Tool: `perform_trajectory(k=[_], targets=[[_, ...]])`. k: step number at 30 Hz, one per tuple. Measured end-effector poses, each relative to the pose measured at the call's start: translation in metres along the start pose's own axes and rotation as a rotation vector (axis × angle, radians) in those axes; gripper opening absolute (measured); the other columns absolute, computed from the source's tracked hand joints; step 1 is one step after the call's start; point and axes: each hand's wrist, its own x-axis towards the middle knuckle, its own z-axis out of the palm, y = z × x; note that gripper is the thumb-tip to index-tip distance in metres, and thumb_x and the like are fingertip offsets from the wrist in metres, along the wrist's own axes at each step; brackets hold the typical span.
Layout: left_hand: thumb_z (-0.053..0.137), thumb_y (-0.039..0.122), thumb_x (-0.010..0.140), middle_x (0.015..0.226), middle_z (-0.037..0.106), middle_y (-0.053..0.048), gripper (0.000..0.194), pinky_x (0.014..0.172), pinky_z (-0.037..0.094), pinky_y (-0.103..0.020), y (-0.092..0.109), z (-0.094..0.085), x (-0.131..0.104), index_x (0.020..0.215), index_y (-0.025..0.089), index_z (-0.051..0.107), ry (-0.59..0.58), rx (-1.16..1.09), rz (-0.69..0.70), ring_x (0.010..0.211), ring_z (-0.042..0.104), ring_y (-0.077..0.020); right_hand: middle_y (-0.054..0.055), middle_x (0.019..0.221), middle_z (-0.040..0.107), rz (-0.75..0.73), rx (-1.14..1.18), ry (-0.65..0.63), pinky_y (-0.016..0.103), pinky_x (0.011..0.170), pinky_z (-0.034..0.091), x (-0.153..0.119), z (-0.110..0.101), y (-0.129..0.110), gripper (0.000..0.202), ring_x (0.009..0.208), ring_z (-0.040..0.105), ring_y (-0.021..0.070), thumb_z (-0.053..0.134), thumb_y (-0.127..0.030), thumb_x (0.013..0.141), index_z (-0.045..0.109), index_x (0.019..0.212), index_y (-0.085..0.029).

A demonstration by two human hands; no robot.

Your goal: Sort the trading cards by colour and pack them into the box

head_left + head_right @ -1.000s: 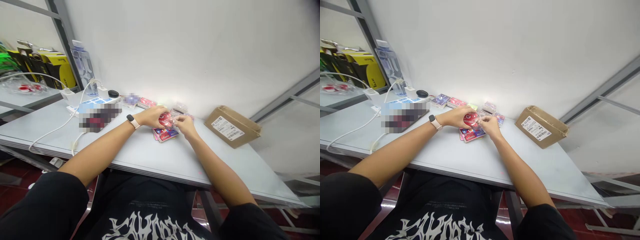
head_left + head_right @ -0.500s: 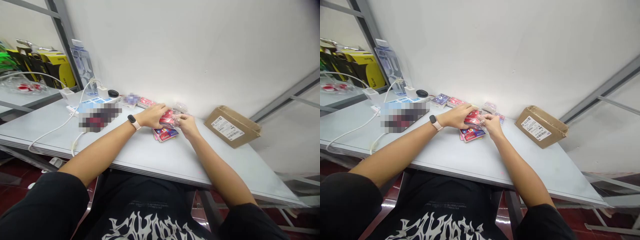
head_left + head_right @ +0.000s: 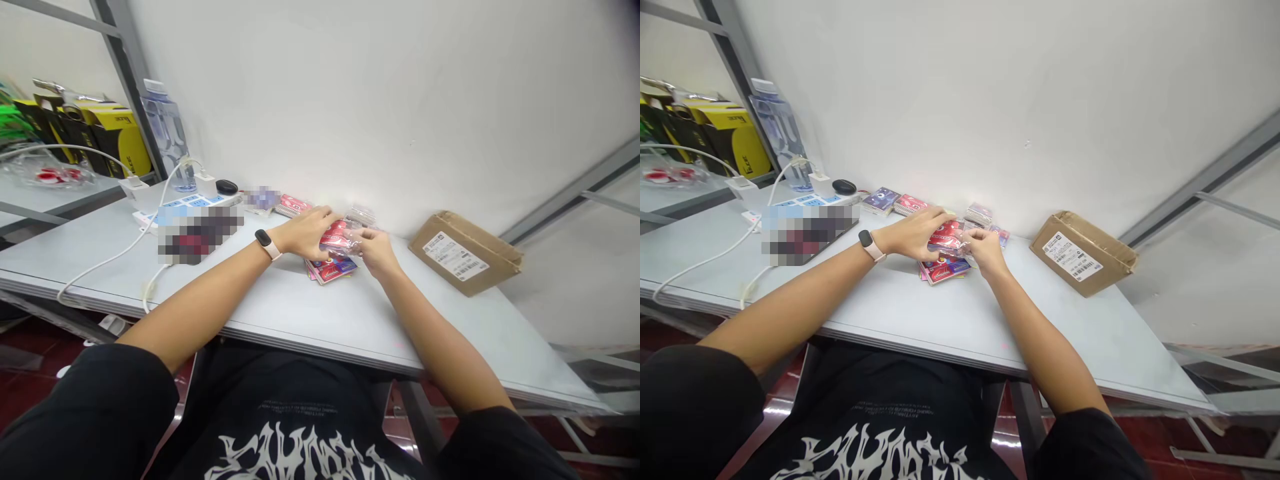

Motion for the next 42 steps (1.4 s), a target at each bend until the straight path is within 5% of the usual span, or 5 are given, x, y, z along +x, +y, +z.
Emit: perform_trajectory(k=[9,15,22,37,42], targets=[[0.074,0.041,0.076,0.132,0.061,-0.025,0.079,0.112,0.049,-0.051,-0.002,0.001,0.000,0.145,0.007,0.053,0.003,0.014,0.026,0.123,0.061,-0.0406,0.001,0.054,0.063,-0.003,-0.077,0.028,0.036,0.062,0.051,-0.007,0.004,-0.008,0.039,0.055,0.058,0.0174,0.095,-0.050,0.067,0.069,0.059,-0.022],[0.076,0.038,0.078,0.134,0.062,-0.021,0.077,0.110,0.048,-0.050,-0.002,0.004,-0.001,0.147,0.014,0.051,0.038,-0.001,0.018,0.125,0.061,-0.0393,0.000,0.054,0.063,0.010,-0.046,0.035,0.033,0.059,0.051,-0.005,0.003,-0.007,0.038,0.055,0.058,0.0158,0.097,-0.045,0.061,0.068,0.057,-0.021],[0.080,0.045,0.083,0.131,0.062,-0.024,0.083,0.109,0.049,-0.047,0.006,0.007,0.001,0.146,0.002,0.047,0.045,0.066,0.011,0.121,0.062,-0.0376,0.001,0.055,0.065,-0.037,-0.019,-0.007,0.031,0.056,0.050,-0.005,0.004,-0.005,0.042,0.053,0.055,0.0142,0.098,-0.052,0.062,0.071,0.061,-0.020],[0.078,0.038,0.078,0.126,0.063,-0.020,0.058,0.098,0.054,-0.044,0.001,0.015,0.001,0.125,0.012,0.055,0.028,-0.064,-0.024,0.114,0.064,-0.0347,-0.002,0.048,0.053,-0.012,-0.244,-0.050,0.030,0.048,0.032,-0.008,0.004,-0.009,0.047,0.049,0.045,0.0139,0.096,-0.059,0.065,0.066,0.061,-0.023],[0.078,0.036,0.078,0.126,0.064,-0.019,0.056,0.096,0.055,-0.043,-0.001,0.017,0.000,0.124,0.015,0.054,0.020,-0.131,-0.011,0.113,0.066,-0.0333,-0.002,0.057,0.053,-0.067,-0.346,-0.001,0.031,0.053,0.034,-0.010,0.006,-0.013,0.055,0.055,0.043,0.0133,0.096,-0.065,0.062,0.061,0.059,-0.023]])
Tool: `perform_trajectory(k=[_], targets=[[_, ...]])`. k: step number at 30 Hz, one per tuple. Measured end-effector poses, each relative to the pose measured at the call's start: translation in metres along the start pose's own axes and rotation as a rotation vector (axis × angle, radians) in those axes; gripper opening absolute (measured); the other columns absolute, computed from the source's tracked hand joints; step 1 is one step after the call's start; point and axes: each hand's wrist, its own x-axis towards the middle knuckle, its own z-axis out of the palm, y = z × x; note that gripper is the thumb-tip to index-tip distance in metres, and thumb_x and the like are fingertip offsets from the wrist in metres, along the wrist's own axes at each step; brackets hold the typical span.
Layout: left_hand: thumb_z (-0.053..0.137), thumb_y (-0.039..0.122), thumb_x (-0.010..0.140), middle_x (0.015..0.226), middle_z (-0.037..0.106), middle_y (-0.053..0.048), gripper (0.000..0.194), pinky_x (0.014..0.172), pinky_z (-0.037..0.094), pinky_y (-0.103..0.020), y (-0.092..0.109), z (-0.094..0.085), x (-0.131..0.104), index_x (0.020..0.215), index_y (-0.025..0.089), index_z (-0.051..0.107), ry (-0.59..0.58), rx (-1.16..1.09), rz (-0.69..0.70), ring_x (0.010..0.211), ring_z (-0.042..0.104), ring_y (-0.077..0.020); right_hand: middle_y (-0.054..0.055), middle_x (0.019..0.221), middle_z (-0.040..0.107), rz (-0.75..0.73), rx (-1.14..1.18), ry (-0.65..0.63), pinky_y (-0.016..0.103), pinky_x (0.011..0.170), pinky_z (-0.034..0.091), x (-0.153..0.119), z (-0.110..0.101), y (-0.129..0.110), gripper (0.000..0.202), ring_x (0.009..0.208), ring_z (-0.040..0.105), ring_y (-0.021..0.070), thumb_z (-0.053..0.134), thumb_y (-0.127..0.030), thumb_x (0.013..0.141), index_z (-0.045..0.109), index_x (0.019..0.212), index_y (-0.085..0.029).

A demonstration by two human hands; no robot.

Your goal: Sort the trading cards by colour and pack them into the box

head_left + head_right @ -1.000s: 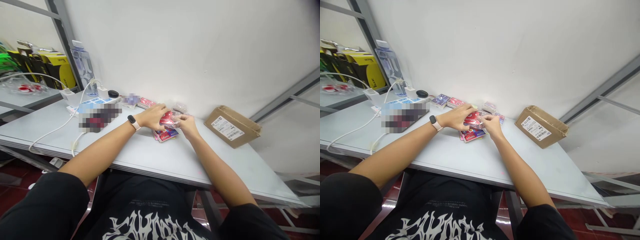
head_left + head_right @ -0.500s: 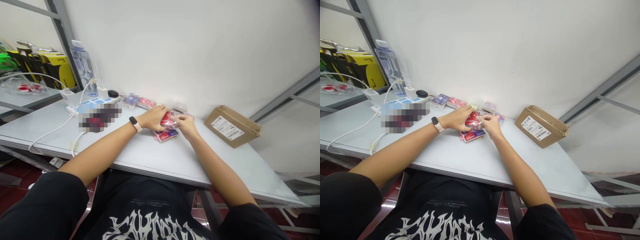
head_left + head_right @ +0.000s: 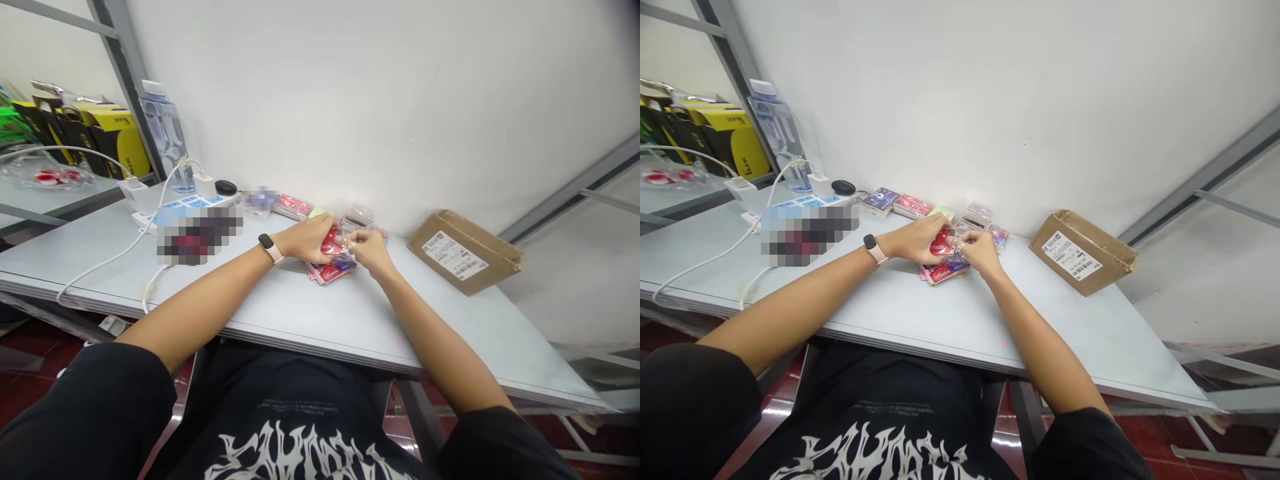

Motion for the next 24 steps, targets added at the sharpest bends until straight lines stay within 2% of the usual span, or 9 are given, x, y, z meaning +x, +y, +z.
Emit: perform_trajectory(k=[4,10,12,17,19,21,24], targets=[[0.079,0.036,0.077,0.125,0.065,-0.016,0.056,0.095,0.055,-0.041,-0.002,0.001,-0.001,0.124,0.018,0.053,0.001,-0.045,-0.011,0.112,0.067,-0.0312,-0.002,0.058,0.052,-0.028,-0.017,-0.036,0.032,0.056,0.037,0.000,-0.003,-0.001,0.053,0.058,0.042,0.0134,0.092,-0.066,0.068,0.061,0.062,-0.022],[0.079,0.044,0.077,0.124,0.065,-0.015,0.056,0.095,0.055,-0.042,-0.009,-0.004,-0.002,0.121,0.019,0.054,0.014,-0.081,-0.036,0.110,0.066,-0.0310,0.000,0.068,0.063,-0.080,-0.006,-0.149,0.032,0.058,0.041,0.002,-0.013,0.000,0.034,0.060,0.049,0.0150,0.083,-0.056,0.075,0.073,0.076,-0.023],[0.079,0.047,0.077,0.124,0.064,-0.016,0.056,0.095,0.055,-0.043,-0.015,-0.007,-0.002,0.120,0.019,0.054,0.022,-0.089,-0.058,0.109,0.065,-0.0306,0.001,0.074,0.068,-0.071,0.043,-0.160,0.032,0.059,0.044,0.005,-0.016,0.003,0.037,0.059,0.053,0.0147,0.081,-0.059,0.079,0.073,0.084,-0.023],[0.080,0.047,0.073,0.126,0.064,-0.016,0.059,0.100,0.054,-0.044,-0.036,-0.014,-0.005,0.119,0.018,0.055,0.032,-0.066,-0.166,0.113,0.065,-0.0321,0.004,0.089,0.078,-0.074,0.136,-0.065,0.032,0.062,0.050,0.014,-0.031,0.015,0.054,0.064,0.063,0.0151,0.079,-0.073,0.081,0.065,0.100,-0.024],[0.081,0.048,0.071,0.128,0.065,-0.016,0.063,0.103,0.053,-0.046,-0.044,-0.017,-0.007,0.120,0.018,0.056,0.030,-0.058,-0.220,0.116,0.064,-0.0332,0.007,0.099,0.081,-0.118,0.086,-0.155,0.036,0.073,0.056,0.014,-0.040,0.017,0.054,0.078,0.070,0.0189,0.078,-0.072,0.083,0.067,0.104,-0.024],[0.082,0.051,0.070,0.129,0.065,-0.016,0.066,0.104,0.053,-0.047,-0.049,-0.018,-0.008,0.121,0.018,0.057,0.023,-0.054,-0.260,0.118,0.064,-0.0337,0.010,0.119,0.081,-0.188,-0.031,-0.308,0.044,0.092,0.059,0.012,-0.048,0.017,0.054,0.104,0.074,0.0256,0.084,-0.066,0.082,0.072,0.115,-0.025],[0.083,0.052,0.070,0.132,0.066,-0.017,0.068,0.106,0.053,-0.047,-0.052,-0.020,-0.010,0.123,0.017,0.059,0.012,-0.055,-0.284,0.122,0.064,-0.0343,0.010,0.147,0.071,-0.236,-0.209,-0.481,0.055,0.114,0.051,0.007,-0.053,0.014,0.070,0.137,0.064,0.0338,0.094,-0.054,0.073,0.073,0.135,-0.030]])
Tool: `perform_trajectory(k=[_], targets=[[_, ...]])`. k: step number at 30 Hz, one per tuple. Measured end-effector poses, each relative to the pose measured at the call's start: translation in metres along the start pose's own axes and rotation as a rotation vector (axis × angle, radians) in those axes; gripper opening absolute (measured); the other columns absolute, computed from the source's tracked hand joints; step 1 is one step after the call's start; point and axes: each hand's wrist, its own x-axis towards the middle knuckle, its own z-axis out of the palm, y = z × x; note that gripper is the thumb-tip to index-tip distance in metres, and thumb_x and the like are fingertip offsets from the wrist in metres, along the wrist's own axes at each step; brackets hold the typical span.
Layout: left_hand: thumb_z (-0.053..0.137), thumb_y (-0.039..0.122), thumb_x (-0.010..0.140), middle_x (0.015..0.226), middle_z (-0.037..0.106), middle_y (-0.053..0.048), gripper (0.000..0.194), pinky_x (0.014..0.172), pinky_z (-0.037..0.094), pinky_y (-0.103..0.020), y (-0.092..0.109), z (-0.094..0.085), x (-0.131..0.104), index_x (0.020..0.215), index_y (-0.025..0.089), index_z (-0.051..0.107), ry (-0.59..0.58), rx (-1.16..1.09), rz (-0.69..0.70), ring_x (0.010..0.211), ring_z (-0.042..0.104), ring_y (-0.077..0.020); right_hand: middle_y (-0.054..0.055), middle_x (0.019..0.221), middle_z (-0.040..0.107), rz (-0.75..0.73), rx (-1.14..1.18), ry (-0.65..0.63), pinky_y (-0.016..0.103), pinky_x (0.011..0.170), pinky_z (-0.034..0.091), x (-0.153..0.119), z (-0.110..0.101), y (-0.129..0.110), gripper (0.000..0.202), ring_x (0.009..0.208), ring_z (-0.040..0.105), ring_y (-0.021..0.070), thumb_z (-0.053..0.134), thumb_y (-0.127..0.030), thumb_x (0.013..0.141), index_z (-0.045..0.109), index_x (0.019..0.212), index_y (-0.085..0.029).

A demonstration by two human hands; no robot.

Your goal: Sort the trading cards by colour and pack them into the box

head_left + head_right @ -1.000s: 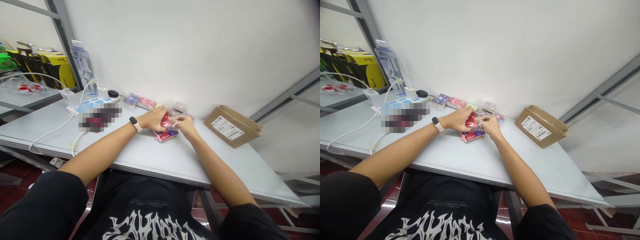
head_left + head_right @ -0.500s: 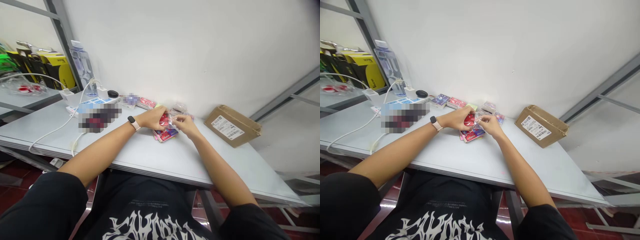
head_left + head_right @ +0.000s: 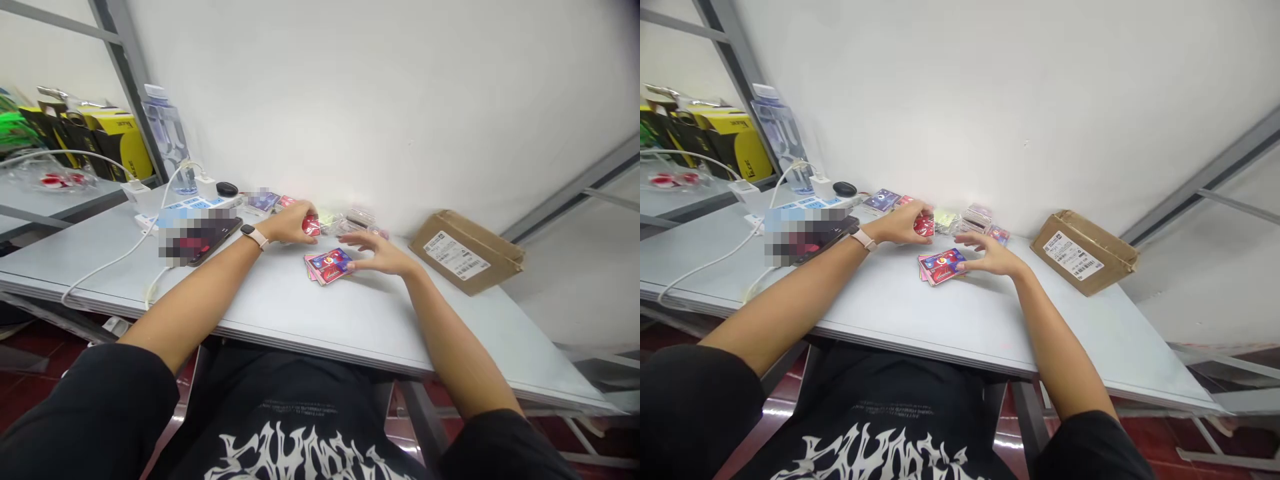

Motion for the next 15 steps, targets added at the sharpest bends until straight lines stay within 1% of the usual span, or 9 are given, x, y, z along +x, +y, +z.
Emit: perform_trajectory(k=[2,5,10,15], targets=[[0.085,0.053,0.069,0.133,0.067,-0.018,0.070,0.105,0.053,-0.047,0.0000,-0.0007,-0.0001,0.123,0.017,0.060,-0.002,0.003,0.000,0.122,0.065,-0.0348,0.009,0.155,0.066,0.005,-0.049,-0.076,0.057,0.120,0.048,-0.0005,0.0018,-0.0020,0.079,0.146,0.057,0.0358,0.097,-0.050,0.070,0.070,0.143,-0.033],[0.087,0.053,0.067,0.132,0.069,-0.017,0.071,0.105,0.053,-0.048,0.0013,-0.0015,0.0004,0.123,0.017,0.062,-0.003,0.017,0.002,0.122,0.065,-0.0356,0.008,0.154,0.067,0.001,-0.074,-0.125,0.056,0.122,0.046,0.0017,0.0052,-0.0023,0.080,0.147,0.057,0.0362,0.097,-0.048,0.069,0.072,0.143,-0.034],[0.089,0.053,0.066,0.134,0.069,-0.019,0.075,0.106,0.052,-0.048,0.0031,-0.0032,0.0011,0.125,0.015,0.064,-0.015,0.026,-0.012,0.123,0.065,-0.0363,0.007,0.149,0.070,0.015,-0.094,-0.110,0.056,0.120,0.049,0.0032,0.0064,0.0001,0.073,0.142,0.061,0.0357,0.098,-0.047,0.069,0.076,0.137,-0.034],[0.090,0.054,0.065,0.134,0.068,-0.019,0.076,0.108,0.050,-0.046,0.0021,-0.0039,0.0018,0.125,0.013,0.065,-0.023,0.042,-0.008,0.124,0.064,-0.0360,0.009,0.148,0.070,0.023,-0.076,-0.084,0.057,0.119,0.050,0.0022,0.0059,-0.0015,0.076,0.142,0.061,0.0354,0.098,-0.046,0.067,0.075,0.138,-0.032]])
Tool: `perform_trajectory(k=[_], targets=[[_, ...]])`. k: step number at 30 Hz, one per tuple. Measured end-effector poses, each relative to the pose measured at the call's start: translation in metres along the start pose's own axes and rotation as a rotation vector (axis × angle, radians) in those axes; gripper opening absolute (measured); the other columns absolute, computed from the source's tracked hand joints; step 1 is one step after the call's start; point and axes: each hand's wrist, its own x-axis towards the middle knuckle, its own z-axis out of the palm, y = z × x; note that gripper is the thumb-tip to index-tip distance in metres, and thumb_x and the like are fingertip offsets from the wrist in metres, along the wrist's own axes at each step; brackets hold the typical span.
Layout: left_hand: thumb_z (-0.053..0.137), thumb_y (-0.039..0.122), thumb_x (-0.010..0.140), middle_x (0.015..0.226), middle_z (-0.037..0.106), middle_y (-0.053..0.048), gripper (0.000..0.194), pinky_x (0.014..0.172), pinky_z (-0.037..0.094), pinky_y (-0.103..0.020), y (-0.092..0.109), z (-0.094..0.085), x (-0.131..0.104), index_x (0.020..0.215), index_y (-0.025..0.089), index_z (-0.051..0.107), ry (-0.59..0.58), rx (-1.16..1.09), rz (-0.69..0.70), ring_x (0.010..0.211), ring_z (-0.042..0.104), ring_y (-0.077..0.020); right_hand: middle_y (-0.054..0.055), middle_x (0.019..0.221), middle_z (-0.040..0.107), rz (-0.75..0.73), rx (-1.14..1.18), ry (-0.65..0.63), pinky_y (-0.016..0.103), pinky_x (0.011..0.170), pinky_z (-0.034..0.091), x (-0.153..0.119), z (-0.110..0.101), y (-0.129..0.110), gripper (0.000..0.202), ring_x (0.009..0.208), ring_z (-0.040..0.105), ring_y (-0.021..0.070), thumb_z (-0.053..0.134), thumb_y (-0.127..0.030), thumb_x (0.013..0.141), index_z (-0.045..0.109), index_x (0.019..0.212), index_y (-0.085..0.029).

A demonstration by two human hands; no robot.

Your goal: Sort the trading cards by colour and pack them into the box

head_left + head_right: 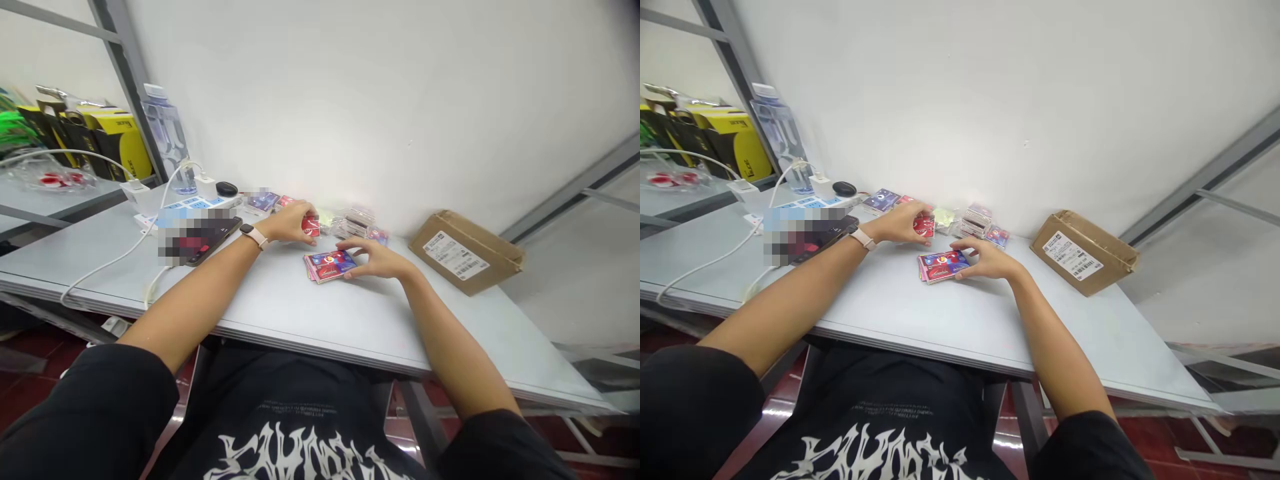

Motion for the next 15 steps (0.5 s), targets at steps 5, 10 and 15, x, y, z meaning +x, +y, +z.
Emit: perform_trajectory(k=[5,10,15], targets=[[0.091,0.054,0.065,0.134,0.069,-0.018,0.075,0.109,0.050,-0.046,-0.003,0.000,0.001,0.124,0.016,0.066,0.005,0.019,0.016,0.125,0.064,-0.0353,0.010,0.143,0.073,-0.002,0.094,0.041,0.057,0.117,0.053,-0.004,-0.005,-0.006,0.073,0.135,0.066,0.0351,0.101,-0.045,0.063,0.079,0.132,-0.030],[0.088,0.053,0.068,0.130,0.070,-0.018,0.069,0.106,0.051,-0.045,-0.003,0.001,0.001,0.122,0.015,0.067,0.003,0.038,0.032,0.121,0.065,-0.0354,0.010,0.137,0.075,-0.114,0.331,0.050,0.054,0.110,0.059,-0.012,-0.012,-0.020,0.072,0.125,0.072,0.0344,0.103,-0.046,0.061,0.080,0.128,-0.029],[0.088,0.054,0.067,0.126,0.070,-0.016,0.067,0.101,0.052,-0.044,-0.002,0.000,0.000,0.119,0.016,0.068,-0.017,0.033,0.021,0.114,0.065,-0.0330,0.010,0.138,0.073,-0.146,0.208,0.356,0.056,0.109,0.058,-0.013,-0.018,-0.022,0.071,0.123,0.071,0.0347,0.099,-0.058,0.066,0.077,0.127,-0.029]])
